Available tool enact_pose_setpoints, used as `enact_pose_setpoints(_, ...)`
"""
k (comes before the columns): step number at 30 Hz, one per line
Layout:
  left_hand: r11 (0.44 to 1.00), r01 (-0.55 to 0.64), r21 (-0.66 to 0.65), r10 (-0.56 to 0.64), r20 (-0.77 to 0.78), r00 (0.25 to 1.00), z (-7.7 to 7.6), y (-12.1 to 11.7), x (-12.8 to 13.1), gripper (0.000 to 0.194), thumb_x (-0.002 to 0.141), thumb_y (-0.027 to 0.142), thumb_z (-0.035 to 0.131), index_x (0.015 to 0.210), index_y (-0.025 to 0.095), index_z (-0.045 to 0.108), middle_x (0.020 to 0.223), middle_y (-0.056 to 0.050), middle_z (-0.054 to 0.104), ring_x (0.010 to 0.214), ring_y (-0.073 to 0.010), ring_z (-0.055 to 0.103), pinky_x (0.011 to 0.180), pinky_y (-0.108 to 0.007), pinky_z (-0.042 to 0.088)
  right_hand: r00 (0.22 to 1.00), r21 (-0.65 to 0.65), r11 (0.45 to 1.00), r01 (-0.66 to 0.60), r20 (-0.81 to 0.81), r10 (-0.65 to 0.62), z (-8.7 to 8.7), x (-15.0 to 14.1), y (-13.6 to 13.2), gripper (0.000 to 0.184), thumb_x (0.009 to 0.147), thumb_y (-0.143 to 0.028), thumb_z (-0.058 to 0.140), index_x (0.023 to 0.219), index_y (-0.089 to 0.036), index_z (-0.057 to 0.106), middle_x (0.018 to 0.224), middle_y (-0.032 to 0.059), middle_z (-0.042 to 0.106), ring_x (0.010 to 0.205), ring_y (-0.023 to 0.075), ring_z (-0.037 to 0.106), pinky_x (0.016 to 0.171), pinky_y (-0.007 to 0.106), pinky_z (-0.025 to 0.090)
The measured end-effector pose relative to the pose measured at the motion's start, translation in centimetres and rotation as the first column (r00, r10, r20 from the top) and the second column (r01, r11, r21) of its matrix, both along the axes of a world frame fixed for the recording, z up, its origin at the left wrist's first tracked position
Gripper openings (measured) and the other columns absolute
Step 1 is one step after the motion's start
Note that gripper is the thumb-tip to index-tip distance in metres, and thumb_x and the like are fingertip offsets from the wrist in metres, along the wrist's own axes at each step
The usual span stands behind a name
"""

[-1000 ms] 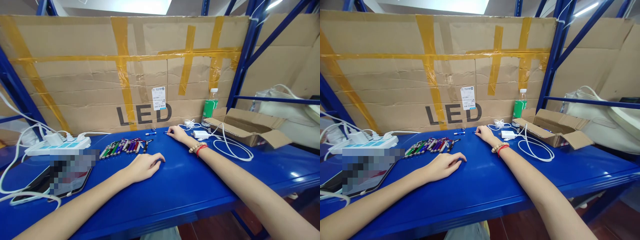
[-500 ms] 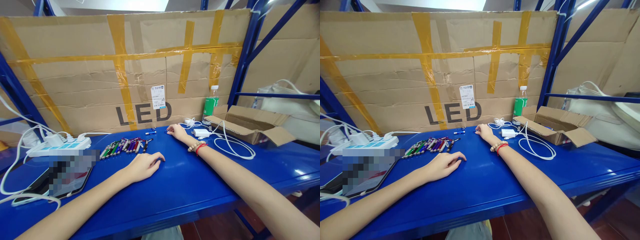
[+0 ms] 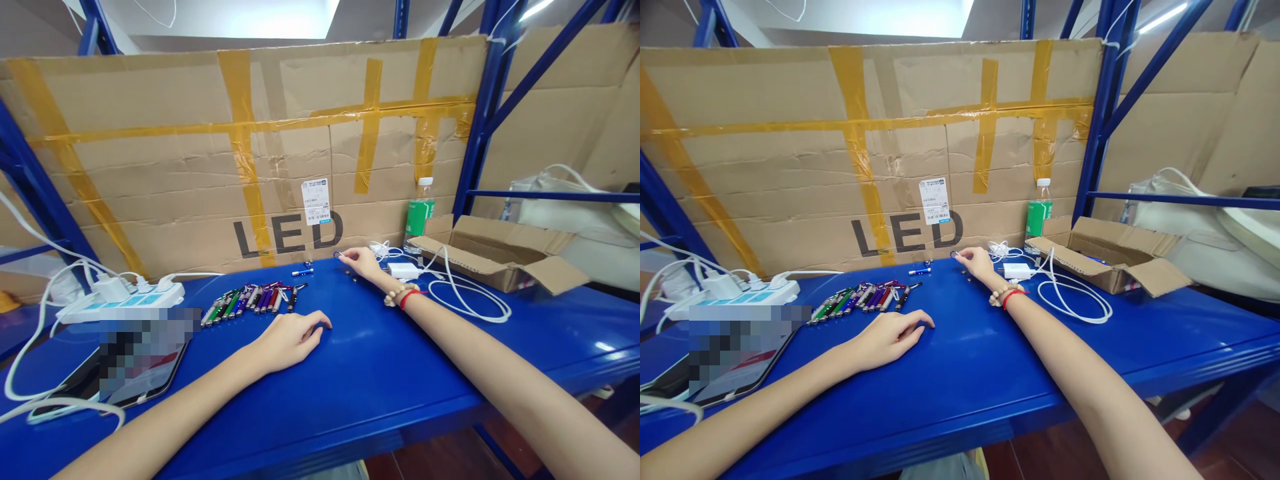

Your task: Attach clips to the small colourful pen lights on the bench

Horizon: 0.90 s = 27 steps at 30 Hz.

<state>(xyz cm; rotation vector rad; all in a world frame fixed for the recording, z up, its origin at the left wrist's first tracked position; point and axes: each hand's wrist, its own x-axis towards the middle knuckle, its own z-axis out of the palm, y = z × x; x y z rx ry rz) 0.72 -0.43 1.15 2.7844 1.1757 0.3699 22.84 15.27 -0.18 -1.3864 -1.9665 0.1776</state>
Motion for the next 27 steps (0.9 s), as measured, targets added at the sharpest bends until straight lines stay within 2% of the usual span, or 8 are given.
enact_pose_setpoints(4, 1.000, 0.005, 0.000, -0.005, 0.008, 1.000, -0.1, 0.1, -0.1, 0.025, 0.086, 0.023, 0.035, 0.103, 0.025, 0.053, 0.064, 0.004, 0.061, 0.057, -0.0119, 0.057, 0.057, -0.020, 0.039, 0.992, -0.085, 0.988, -0.128, 0.004, 0.129, 0.3, 1.5, 0.3, 0.033, 0.081, -0.036, 0.049, 0.090, -0.011, 0.069, 0.080, 0.0054, 0.070, 0.068, 0.0138, 0.061, 0.058, 0.018, 0.045)
enact_pose_setpoints(8, 1.000, 0.002, -0.009, -0.002, 0.009, 1.000, -0.2, 0.2, 0.0, 0.025, 0.086, 0.024, 0.035, 0.104, 0.025, 0.053, 0.062, 0.005, 0.060, 0.056, -0.0116, 0.057, 0.056, -0.020, 0.039, 0.979, -0.163, 0.968, -0.192, 0.039, 0.201, 0.2, 2.2, 0.8, 0.031, 0.078, -0.035, 0.053, 0.083, -0.011, 0.071, 0.069, 0.0044, 0.069, 0.058, 0.0122, 0.058, 0.052, 0.018, 0.042)
enact_pose_setpoints(12, 1.000, -0.005, -0.012, 0.005, 0.001, 1.000, -0.2, 0.3, 0.0, 0.025, 0.086, 0.024, 0.035, 0.103, 0.025, 0.053, 0.059, 0.005, 0.058, 0.055, -0.0116, 0.056, 0.057, -0.020, 0.038, 0.972, -0.207, 0.954, -0.216, 0.048, 0.230, -0.1, 2.5, 1.5, 0.030, 0.072, -0.037, 0.059, 0.082, -0.012, 0.071, 0.074, 0.0049, 0.070, 0.059, 0.0125, 0.058, 0.055, 0.018, 0.043)
enact_pose_setpoints(16, 1.000, -0.007, -0.012, 0.007, 0.002, 1.000, -0.2, 0.3, 0.0, 0.025, 0.086, 0.024, 0.034, 0.104, 0.025, 0.053, 0.059, 0.005, 0.058, 0.056, -0.0118, 0.056, 0.057, -0.020, 0.038, 0.964, -0.245, 0.938, -0.244, 0.046, 0.262, -0.3, 2.8, 1.8, 0.040, 0.068, -0.044, 0.062, 0.091, -0.013, 0.070, 0.076, 0.0046, 0.069, 0.064, 0.0139, 0.060, 0.059, 0.020, 0.045)
enact_pose_setpoints(19, 1.000, -0.003, -0.012, 0.003, 0.007, 1.000, -0.3, 0.3, 0.0, 0.025, 0.086, 0.024, 0.034, 0.104, 0.026, 0.052, 0.059, 0.005, 0.057, 0.056, -0.0118, 0.056, 0.057, -0.020, 0.038, 0.959, -0.275, 0.927, -0.254, 0.054, 0.279, -0.1, 2.9, 1.8, 0.045, 0.063, -0.043, 0.067, 0.096, -0.012, 0.068, 0.076, 0.0049, 0.069, 0.066, 0.0146, 0.060, 0.061, 0.020, 0.045)
enact_pose_setpoints(27, 1.000, -0.009, -0.005, 0.009, 0.009, 1.000, -0.4, 0.3, 0.0, 0.025, 0.087, 0.025, 0.034, 0.103, 0.026, 0.053, 0.053, 0.006, 0.053, 0.052, -0.0117, 0.053, 0.056, -0.020, 0.037, 0.961, -0.321, 0.918, -0.233, 0.066, 0.267, 0.4, 2.4, 1.5, 0.041, 0.061, -0.043, 0.069, 0.090, -0.013, 0.069, 0.063, 0.0027, 0.066, 0.057, 0.0128, 0.057, 0.054, 0.020, 0.043)
